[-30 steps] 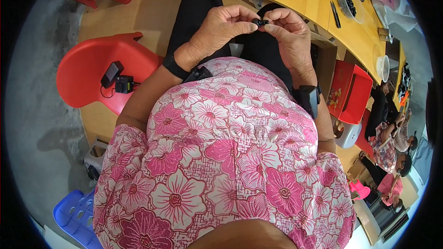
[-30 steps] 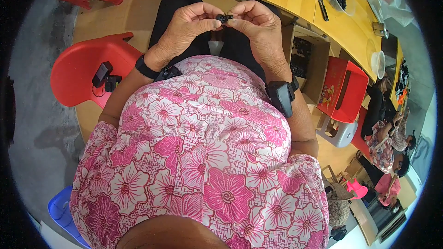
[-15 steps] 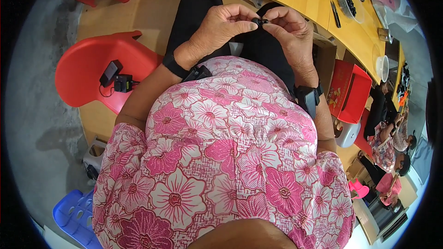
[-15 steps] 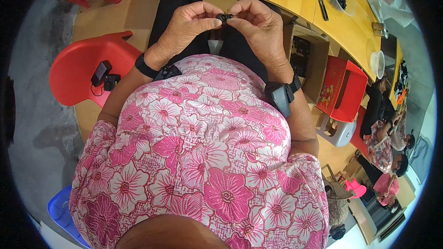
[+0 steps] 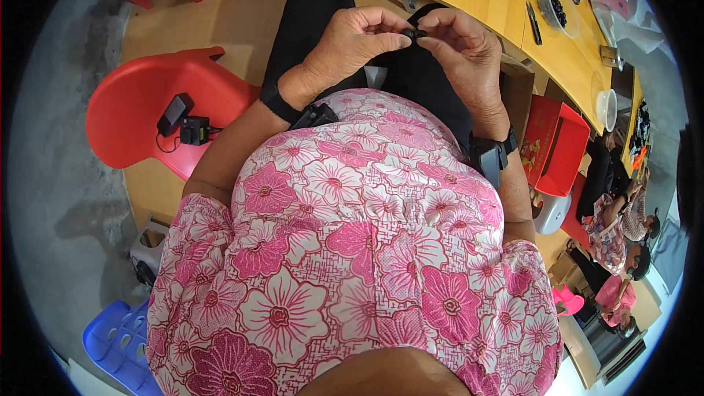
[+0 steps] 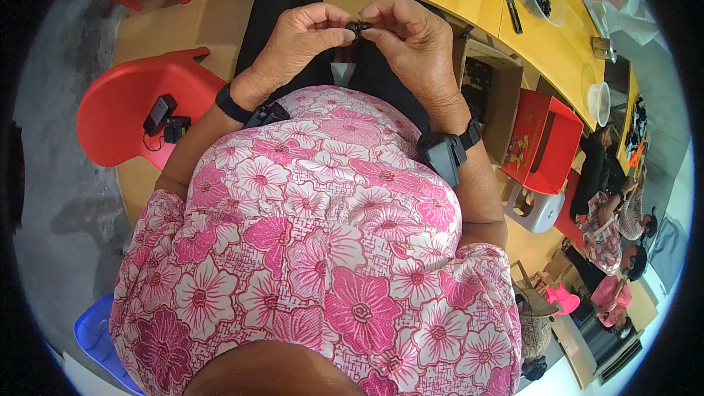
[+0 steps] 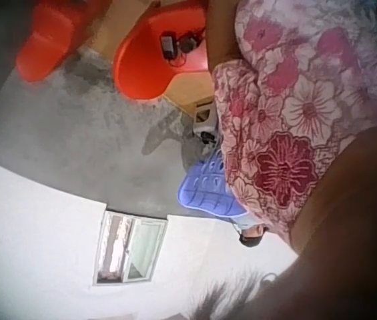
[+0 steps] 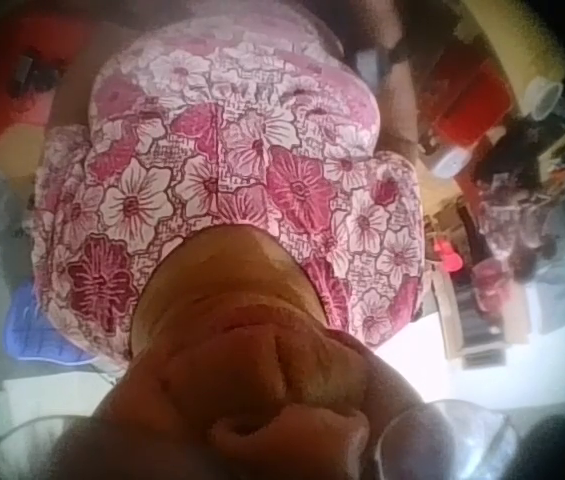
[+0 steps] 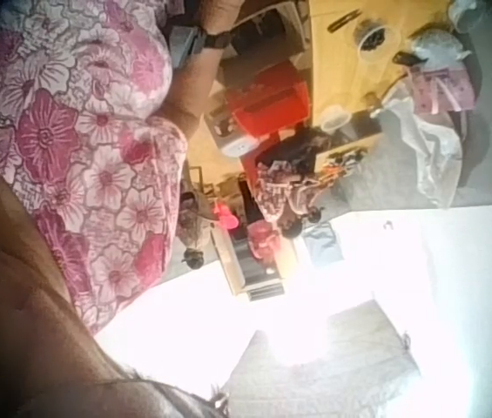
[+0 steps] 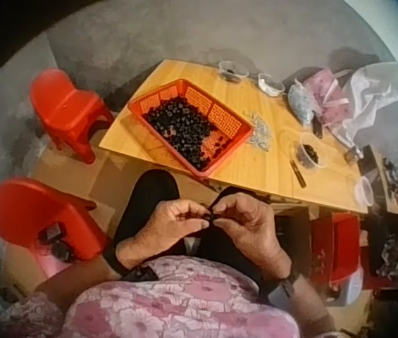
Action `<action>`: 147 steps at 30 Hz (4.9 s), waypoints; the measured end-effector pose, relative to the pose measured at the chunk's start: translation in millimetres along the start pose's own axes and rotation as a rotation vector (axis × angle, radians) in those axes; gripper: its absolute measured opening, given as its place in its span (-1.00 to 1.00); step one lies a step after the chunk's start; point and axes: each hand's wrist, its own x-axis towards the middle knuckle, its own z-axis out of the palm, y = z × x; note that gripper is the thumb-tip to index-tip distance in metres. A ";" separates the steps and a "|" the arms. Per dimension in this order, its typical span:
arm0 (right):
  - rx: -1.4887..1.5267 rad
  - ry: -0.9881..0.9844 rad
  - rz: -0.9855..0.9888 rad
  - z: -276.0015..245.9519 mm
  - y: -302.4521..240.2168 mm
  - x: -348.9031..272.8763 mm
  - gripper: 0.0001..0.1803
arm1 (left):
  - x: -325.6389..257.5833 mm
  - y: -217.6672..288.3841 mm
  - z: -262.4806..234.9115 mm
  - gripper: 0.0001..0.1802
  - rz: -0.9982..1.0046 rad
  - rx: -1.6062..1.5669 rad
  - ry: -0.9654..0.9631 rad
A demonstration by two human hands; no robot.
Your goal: The person sorts and inspects small black plastic rings by hand at a manufacturing workbench.
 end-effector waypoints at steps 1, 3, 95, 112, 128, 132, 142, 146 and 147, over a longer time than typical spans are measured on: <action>-0.013 -0.003 -0.016 -0.3 0.8 0.0 -0.78 | -0.4 0.3 -0.8 -0.78 -0.029 0.039 -0.015; -0.025 -0.008 -0.031 -0.5 1.2 0.5 -0.77 | 0.3 -2.1 -2.9 -0.78 -0.023 0.030 -0.022; 0.224 0.105 0.319 21.3 19.0 13.3 -0.84 | 1.5 -9.9 -7.3 -0.82 0.122 0.241 0.224; 0.861 -0.187 0.543 14.3 38.6 13.1 -0.75 | -1.1 -8.3 -4.9 -0.80 0.104 0.007 0.203; 0.641 -0.357 0.520 -2.6 36.2 20.4 -0.68 | -0.9 -8.6 -10.9 -0.83 0.178 0.230 0.155; 0.559 -0.359 0.531 -7.6 35.7 22.3 -0.67 | -1.7 -3.8 -9.8 -0.81 0.156 0.210 0.123; 0.509 -0.459 0.530 -15.3 38.4 28.0 -0.69 | -2.2 -1.8 -9.0 -0.79 0.125 0.207 0.080; 0.612 -0.435 0.595 -12.6 36.5 26.9 -0.67 | -1.9 -1.9 -9.2 -0.79 0.204 0.237 0.094; 0.612 -0.436 0.594 -11.5 36.2 26.3 -0.67 | -2.1 -3.0 -9.4 -0.80 0.215 0.277 0.112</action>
